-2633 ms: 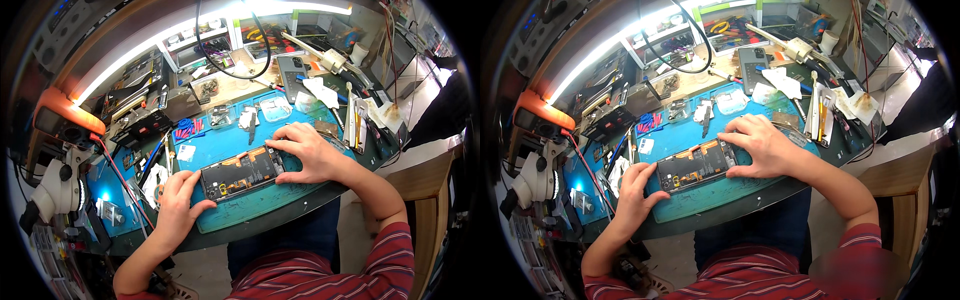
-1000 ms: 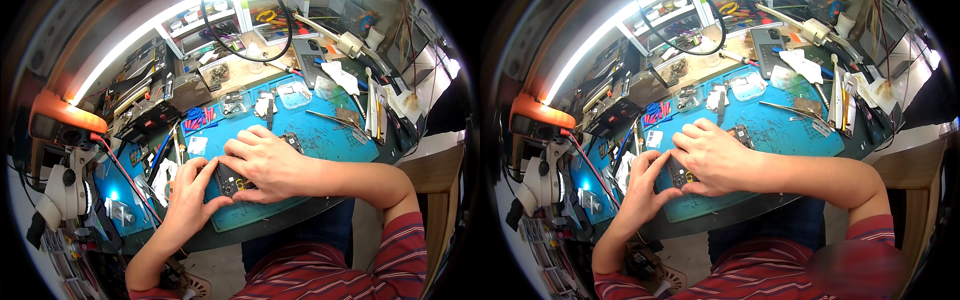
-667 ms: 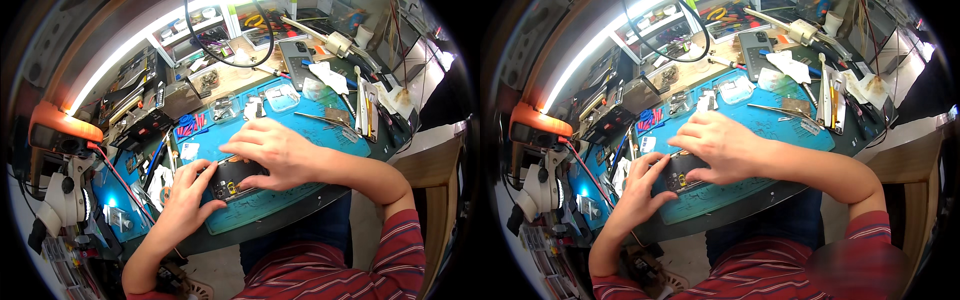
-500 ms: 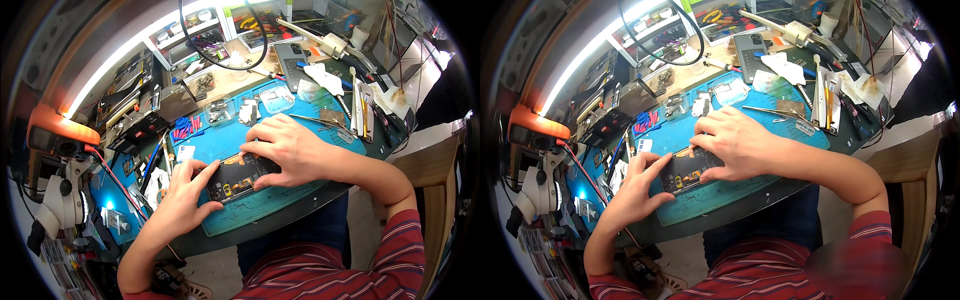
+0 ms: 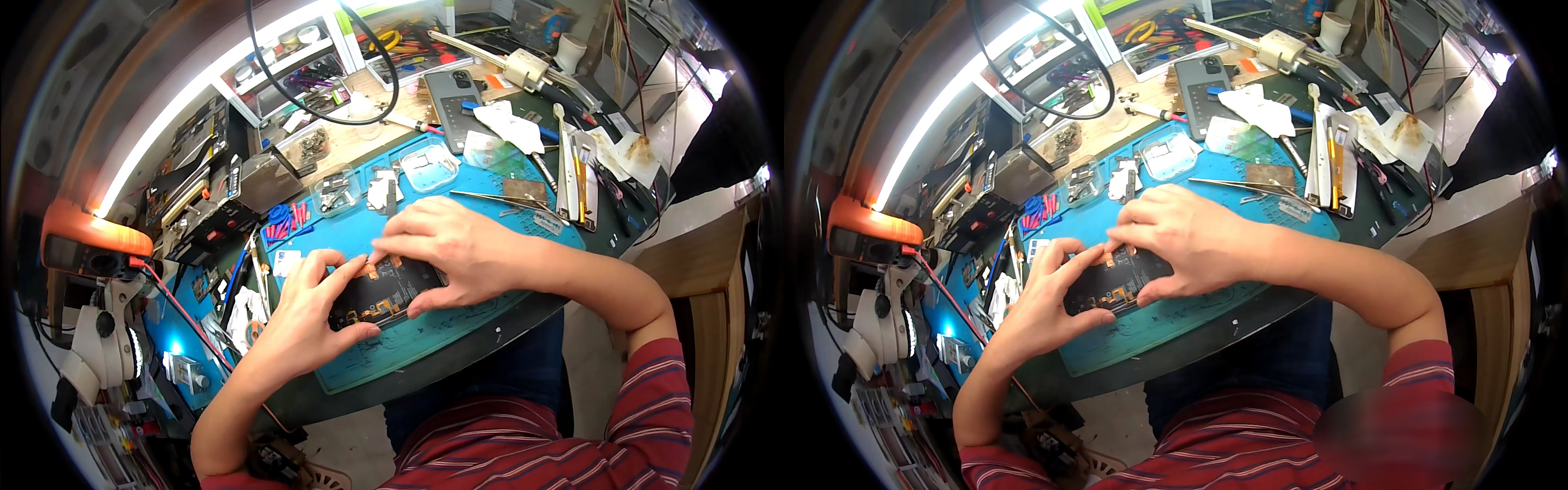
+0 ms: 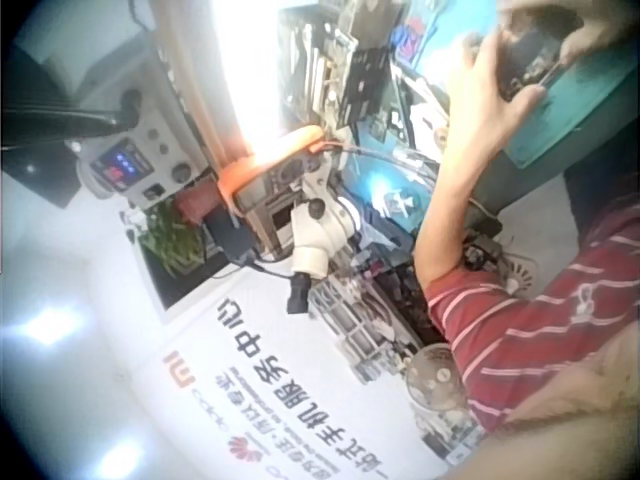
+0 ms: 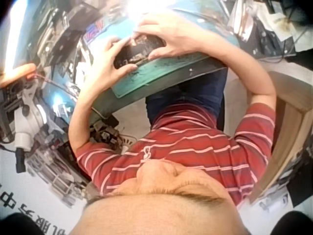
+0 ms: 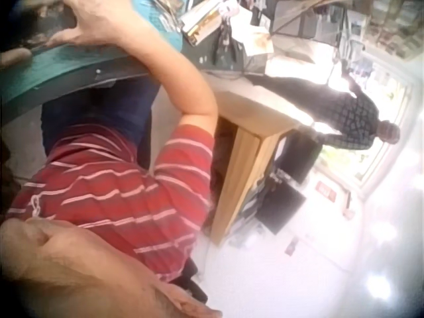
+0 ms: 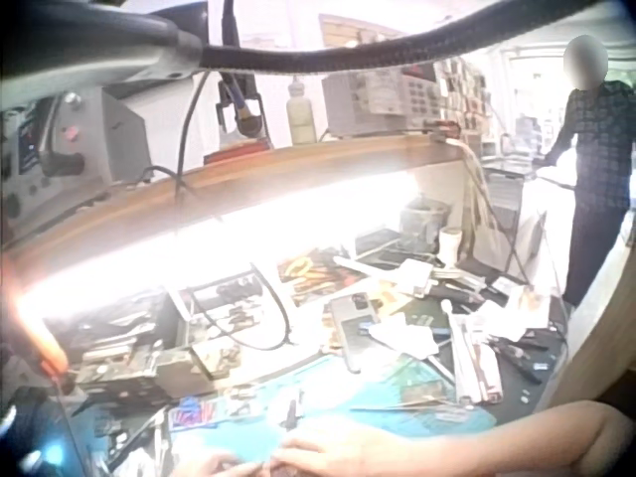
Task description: The person disassembles a smartphone, removes the battery, and uses a screwdriver to adjust internal components. They then reassemble the device by reconnecting cables and securing the back cover.
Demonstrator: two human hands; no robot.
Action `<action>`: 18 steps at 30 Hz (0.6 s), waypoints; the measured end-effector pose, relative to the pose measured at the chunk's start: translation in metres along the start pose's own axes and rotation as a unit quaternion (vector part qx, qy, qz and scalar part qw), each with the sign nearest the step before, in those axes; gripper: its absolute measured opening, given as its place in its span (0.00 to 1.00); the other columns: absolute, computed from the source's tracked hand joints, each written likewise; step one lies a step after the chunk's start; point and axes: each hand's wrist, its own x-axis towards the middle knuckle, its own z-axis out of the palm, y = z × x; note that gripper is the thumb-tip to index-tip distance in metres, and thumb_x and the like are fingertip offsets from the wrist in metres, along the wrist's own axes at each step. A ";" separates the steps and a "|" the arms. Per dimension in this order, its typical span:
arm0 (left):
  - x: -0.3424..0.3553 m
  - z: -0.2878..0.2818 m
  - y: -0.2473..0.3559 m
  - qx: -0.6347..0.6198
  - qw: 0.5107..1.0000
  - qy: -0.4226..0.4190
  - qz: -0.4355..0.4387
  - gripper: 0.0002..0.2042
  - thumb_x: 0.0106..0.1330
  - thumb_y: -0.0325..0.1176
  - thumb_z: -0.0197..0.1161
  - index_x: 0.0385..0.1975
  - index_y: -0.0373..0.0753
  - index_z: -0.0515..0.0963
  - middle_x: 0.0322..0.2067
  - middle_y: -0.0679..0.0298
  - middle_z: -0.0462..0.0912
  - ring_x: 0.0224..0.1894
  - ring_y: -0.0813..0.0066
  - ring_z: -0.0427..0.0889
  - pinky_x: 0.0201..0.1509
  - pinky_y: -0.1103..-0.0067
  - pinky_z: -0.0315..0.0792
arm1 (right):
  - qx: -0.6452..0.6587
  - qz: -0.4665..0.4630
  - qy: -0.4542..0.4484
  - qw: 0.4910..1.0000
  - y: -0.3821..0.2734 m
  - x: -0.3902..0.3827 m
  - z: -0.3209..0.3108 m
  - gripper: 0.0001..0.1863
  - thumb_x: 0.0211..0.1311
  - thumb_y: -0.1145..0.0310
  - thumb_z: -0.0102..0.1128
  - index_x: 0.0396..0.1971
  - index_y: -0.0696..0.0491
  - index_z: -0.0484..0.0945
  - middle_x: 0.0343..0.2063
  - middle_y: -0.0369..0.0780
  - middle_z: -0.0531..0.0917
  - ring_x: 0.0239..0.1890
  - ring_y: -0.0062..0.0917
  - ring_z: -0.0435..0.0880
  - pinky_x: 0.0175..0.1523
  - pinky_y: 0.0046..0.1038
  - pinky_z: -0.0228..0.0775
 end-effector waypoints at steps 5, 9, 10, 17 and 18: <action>0.001 0.004 0.008 0.044 0.999 0.003 0.005 0.45 0.54 0.37 0.80 0.77 0.49 0.71 0.55 0.55 0.69 0.57 0.54 0.70 0.66 0.64 0.70 | -0.034 0.042 -0.032 0.998 0.008 -0.019 -0.023 0.40 0.56 0.46 0.81 0.62 0.56 0.80 0.56 0.43 0.81 0.60 0.40 0.79 0.67 0.41 0.71; 0.002 0.006 0.009 0.042 0.999 0.016 0.009 0.44 0.54 0.39 0.80 0.76 0.48 0.71 0.55 0.54 0.70 0.58 0.53 0.70 0.67 0.62 0.69 | -0.050 0.054 -0.041 0.996 0.007 -0.027 -0.025 0.39 0.57 0.45 0.80 0.61 0.57 0.81 0.56 0.43 0.81 0.60 0.40 0.79 0.67 0.41 0.71; 0.000 0.008 0.010 0.044 0.999 0.026 0.009 0.44 0.55 0.39 0.80 0.76 0.48 0.72 0.55 0.54 0.70 0.58 0.53 0.70 0.67 0.62 0.69 | -0.051 0.053 -0.042 0.996 0.006 -0.027 -0.024 0.39 0.57 0.45 0.80 0.61 0.57 0.81 0.56 0.43 0.81 0.60 0.40 0.79 0.67 0.41 0.70; 0.002 0.024 0.017 0.089 0.992 0.087 -0.002 0.40 0.55 0.42 0.81 0.72 0.45 0.75 0.55 0.55 0.73 0.59 0.52 0.72 0.67 0.61 0.68 | -0.031 0.062 -0.019 0.997 0.008 -0.031 -0.017 0.38 0.56 0.45 0.80 0.60 0.56 0.82 0.57 0.43 0.79 0.62 0.40 0.77 0.69 0.42 0.68; 0.002 0.025 0.018 0.089 0.992 0.093 -0.001 0.40 0.55 0.42 0.81 0.71 0.45 0.75 0.55 0.55 0.73 0.58 0.53 0.72 0.67 0.61 0.69 | -0.027 0.062 -0.014 0.998 0.008 -0.032 -0.017 0.38 0.56 0.45 0.80 0.60 0.56 0.82 0.57 0.43 0.79 0.63 0.40 0.76 0.69 0.43 0.68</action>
